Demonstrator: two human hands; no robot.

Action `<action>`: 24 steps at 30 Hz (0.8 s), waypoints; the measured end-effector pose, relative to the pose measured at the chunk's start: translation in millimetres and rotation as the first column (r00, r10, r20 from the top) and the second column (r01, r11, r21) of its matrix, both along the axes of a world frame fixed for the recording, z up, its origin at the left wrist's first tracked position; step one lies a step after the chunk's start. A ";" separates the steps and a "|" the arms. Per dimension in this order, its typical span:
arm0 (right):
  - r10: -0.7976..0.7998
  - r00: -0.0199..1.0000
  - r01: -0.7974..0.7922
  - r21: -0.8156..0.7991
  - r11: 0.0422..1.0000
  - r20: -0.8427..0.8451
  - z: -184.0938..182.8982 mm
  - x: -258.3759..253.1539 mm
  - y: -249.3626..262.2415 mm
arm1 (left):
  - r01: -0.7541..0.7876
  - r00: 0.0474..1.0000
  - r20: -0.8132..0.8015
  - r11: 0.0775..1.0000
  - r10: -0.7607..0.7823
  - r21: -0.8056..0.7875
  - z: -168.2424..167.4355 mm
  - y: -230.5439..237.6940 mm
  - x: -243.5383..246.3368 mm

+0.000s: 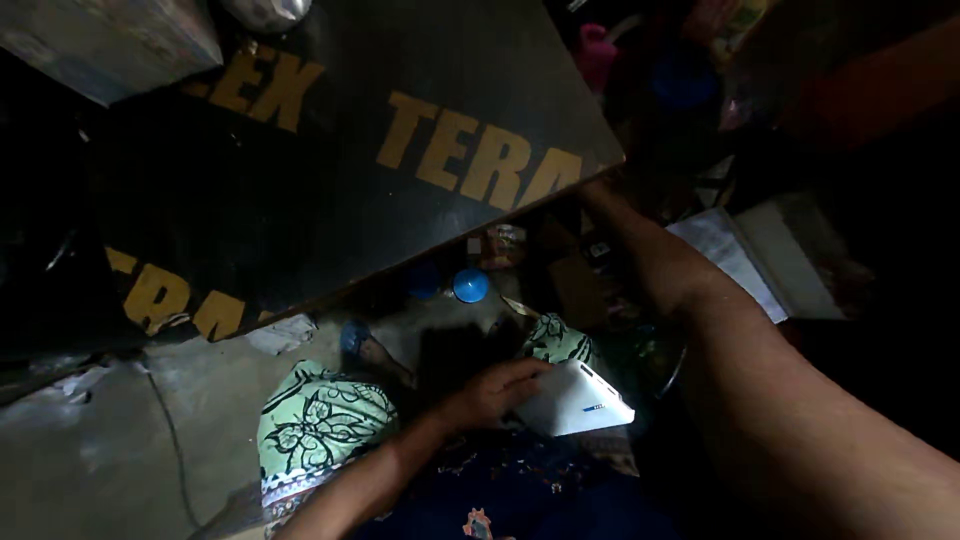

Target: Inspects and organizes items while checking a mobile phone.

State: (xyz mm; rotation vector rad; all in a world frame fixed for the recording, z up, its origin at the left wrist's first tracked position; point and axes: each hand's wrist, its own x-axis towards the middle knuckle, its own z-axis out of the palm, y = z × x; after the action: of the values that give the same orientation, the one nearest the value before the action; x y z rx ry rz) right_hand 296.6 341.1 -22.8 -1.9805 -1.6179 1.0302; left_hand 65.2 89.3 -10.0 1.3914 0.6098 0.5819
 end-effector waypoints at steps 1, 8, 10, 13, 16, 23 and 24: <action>0.007 1.000 -0.006 -0.031 0.999 0.021 4.4 -1.5 7.4 | -0.003 1.000 -0.005 1.000 0.003 -0.008 -0.6 1.1 -1.4; -0.112 0.986 0.107 -0.052 0.993 -0.125 -34.5 23.5 -13.3 | -0.008 0.997 -0.076 0.997 0.002 -0.073 6.1 3.3 -4.7; -0.048 0.992 0.036 -0.107 0.994 -0.116 -65.6 48.5 -32.4 | 0.013 0.997 -0.078 0.998 -0.018 -0.064 6.6 3.2 -3.6; -0.044 0.986 0.012 -0.197 0.980 -0.158 -73.6 78.6 -94.5 | 0.046 0.998 -0.045 0.996 -0.050 -0.078 8.9 0.1 0.7; -0.123 0.921 0.052 -0.197 0.979 -0.370 -37.2 90.4 -168.6 | 0.055 0.998 -0.034 0.994 -0.059 -0.096 9.8 -4.9 7.3; 0.148 0.772 -0.186 0.002 0.982 -0.619 65.5 116.3 -256.3 | 0.100 0.990 -0.086 0.990 -0.109 -0.094 15.1 -19.1 37.4; 0.181 0.772 -0.226 0.003 0.974 -0.610 74.2 119.6 -257.6 | 0.124 0.989 -0.068 0.990 -0.128 -0.069 16.9 -19.5 43.1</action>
State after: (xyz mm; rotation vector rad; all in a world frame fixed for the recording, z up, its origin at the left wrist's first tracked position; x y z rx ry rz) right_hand 416.3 83.5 51.5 -1.3013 -1.4439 1.6236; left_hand 108.3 69.8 6.8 1.3830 0.5886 0.4091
